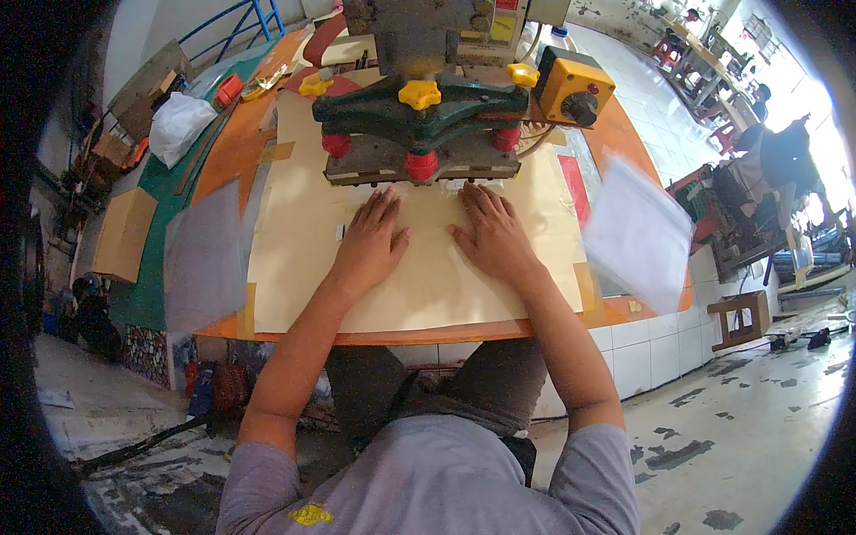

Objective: The person picks up plastic sheets one at a time and places them on a work surface under a machine, aligns the sheet edges by hand, and retrieves the sheet once the machine has completed its press cycle.

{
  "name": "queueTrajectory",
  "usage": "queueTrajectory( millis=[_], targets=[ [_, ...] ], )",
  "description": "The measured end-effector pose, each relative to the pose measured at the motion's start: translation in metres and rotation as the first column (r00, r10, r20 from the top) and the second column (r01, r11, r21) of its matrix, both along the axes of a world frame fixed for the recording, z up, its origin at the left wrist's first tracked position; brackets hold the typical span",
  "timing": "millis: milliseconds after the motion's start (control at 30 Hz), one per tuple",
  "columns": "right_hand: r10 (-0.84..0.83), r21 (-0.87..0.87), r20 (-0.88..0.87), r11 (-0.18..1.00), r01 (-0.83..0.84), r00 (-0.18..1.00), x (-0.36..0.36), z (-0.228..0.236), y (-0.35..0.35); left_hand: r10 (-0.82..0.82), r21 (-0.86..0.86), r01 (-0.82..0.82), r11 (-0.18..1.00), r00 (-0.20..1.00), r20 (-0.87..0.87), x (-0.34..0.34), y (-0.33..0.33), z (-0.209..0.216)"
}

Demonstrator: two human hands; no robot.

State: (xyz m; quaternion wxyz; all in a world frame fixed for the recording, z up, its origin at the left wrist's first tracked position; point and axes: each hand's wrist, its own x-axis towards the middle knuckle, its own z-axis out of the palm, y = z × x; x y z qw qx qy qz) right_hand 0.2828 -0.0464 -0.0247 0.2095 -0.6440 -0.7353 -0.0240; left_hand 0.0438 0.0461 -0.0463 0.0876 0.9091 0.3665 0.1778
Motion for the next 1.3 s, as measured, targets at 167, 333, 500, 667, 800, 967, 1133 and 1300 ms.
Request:
queueTrajectory(
  millis=[167, 333, 500, 667, 800, 967, 1133, 1300],
  targets=[
    [-0.014, -0.004, -0.030, 1.000, 0.014, 0.999, -0.002, 0.003, -0.003, -0.007, -0.014, 0.007, 1.000, 1.000, 0.003, -0.012, -0.014, 0.011],
    [0.003, 0.067, -0.009, 0.998, -0.003, 1.000, 0.000, 0.001, -0.005, -0.050, -0.029, 0.052, 0.998, 0.997, 0.057, -0.050, -0.055, 0.031],
    [0.006, 0.012, -0.107, 1.000, -0.005, 0.994, 0.004, 0.019, -0.030, -0.004, 0.022, -0.001, 1.000, 0.978, 0.208, -0.105, -0.082, 0.023],
    [-0.115, 0.016, -0.181, 0.993, 0.120, 0.977, 0.007, 0.017, -0.088, 0.214, 0.031, -0.242, 0.970, 0.904, 0.370, -0.171, -0.111, -0.011],
    [-0.217, 0.060, -0.268, 0.969, 0.241, 0.939, 0.005, 0.009, -0.140, 0.290, 0.182, -0.358, 0.916, 0.904, 0.315, -0.192, -0.132, -0.055],
    [-0.296, 0.217, -0.271, 0.908, 0.358, 0.916, 0.006, -0.033, -0.177, 0.386, 0.375, -0.535, 0.757, 0.829, 0.404, -0.184, -0.128, -0.106],
    [-0.414, 0.494, -0.162, 0.752, 0.437, 0.896, 0.006, -0.099, -0.180, 0.311, 0.416, -0.562, 0.715, 0.788, 0.531, -0.172, -0.111, -0.124],
    [-0.418, 0.593, -0.198, 0.669, 0.448, 0.886, 0.010, -0.115, -0.174, 0.319, 0.409, -0.541, 0.735, 0.808, 0.496, -0.176, -0.116, -0.123]
  ],
)
